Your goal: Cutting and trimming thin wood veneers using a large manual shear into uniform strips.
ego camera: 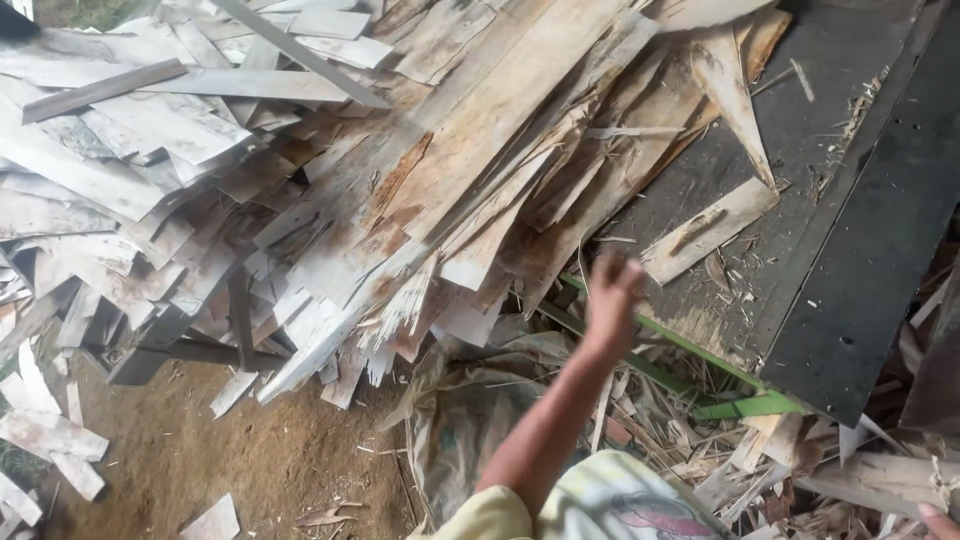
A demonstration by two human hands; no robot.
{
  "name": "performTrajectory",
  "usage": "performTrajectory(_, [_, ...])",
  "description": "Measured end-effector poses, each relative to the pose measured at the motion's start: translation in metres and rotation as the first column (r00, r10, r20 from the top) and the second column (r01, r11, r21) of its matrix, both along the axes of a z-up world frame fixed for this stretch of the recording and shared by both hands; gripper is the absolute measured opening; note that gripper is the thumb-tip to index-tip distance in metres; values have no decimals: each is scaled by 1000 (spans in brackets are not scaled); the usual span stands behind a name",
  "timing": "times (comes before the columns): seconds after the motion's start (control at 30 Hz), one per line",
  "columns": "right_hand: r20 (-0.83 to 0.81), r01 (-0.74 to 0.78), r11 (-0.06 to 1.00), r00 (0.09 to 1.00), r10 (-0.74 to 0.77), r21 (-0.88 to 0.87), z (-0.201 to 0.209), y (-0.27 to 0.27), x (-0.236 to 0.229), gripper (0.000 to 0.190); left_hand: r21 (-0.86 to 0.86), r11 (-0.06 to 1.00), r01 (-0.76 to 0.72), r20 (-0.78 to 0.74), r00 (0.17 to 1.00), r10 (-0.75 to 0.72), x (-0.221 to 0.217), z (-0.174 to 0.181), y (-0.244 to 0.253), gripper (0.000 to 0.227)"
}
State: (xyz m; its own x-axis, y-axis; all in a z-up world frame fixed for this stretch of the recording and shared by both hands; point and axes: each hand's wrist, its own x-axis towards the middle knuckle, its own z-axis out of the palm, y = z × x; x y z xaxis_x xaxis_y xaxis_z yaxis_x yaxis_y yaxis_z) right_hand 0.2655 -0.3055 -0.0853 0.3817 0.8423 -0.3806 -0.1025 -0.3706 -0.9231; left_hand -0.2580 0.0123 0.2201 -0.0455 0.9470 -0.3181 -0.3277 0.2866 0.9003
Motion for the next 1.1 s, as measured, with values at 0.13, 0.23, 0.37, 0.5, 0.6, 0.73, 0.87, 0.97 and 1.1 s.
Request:
performTrajectory(0.13, [-237,99,985,963,-131,-144,-85,-50,12,27,75,806,587,7,808,-589,83,-64,-93,55])
performTrajectory(0.23, [114,227,966,970,-213,-125,29,-2,-74,31,212,537,816,-38,556,-830,121,-85,-135,49])
performTrajectory(0.37, [615,262,957,777,-134,-123,174,-1,-181,44,298,433,851,-89,476,-875,150,-92,-179,32])
performTrajectory(0.5, [207,291,945,944,-258,-149,244,4,-208,45,275,662,697,1,689,-725,184,-136,-196,26])
performTrajectory(0.6, [244,196,981,951,-190,0,210,-13,-195,46,239,813,531,-77,845,-529,210,-129,-183,28])
performTrajectory(0.73, [86,97,991,991,-104,87,220,-24,-193,63,279,895,347,-120,938,-326,232,-157,-153,31])
performTrajectory(0.87, [-167,168,878,981,-102,449,196,-19,-183,64,290,907,307,-532,839,-113,253,-180,-106,34])
performTrajectory(0.97, [-404,429,887,852,-334,171,87,-4,-163,45,274,855,440,-744,660,-102,259,-194,-74,36])
performTrajectory(1.1, [-204,517,840,815,-542,-165,36,67,-107,27,275,767,580,-878,477,-46,279,-217,-49,45])
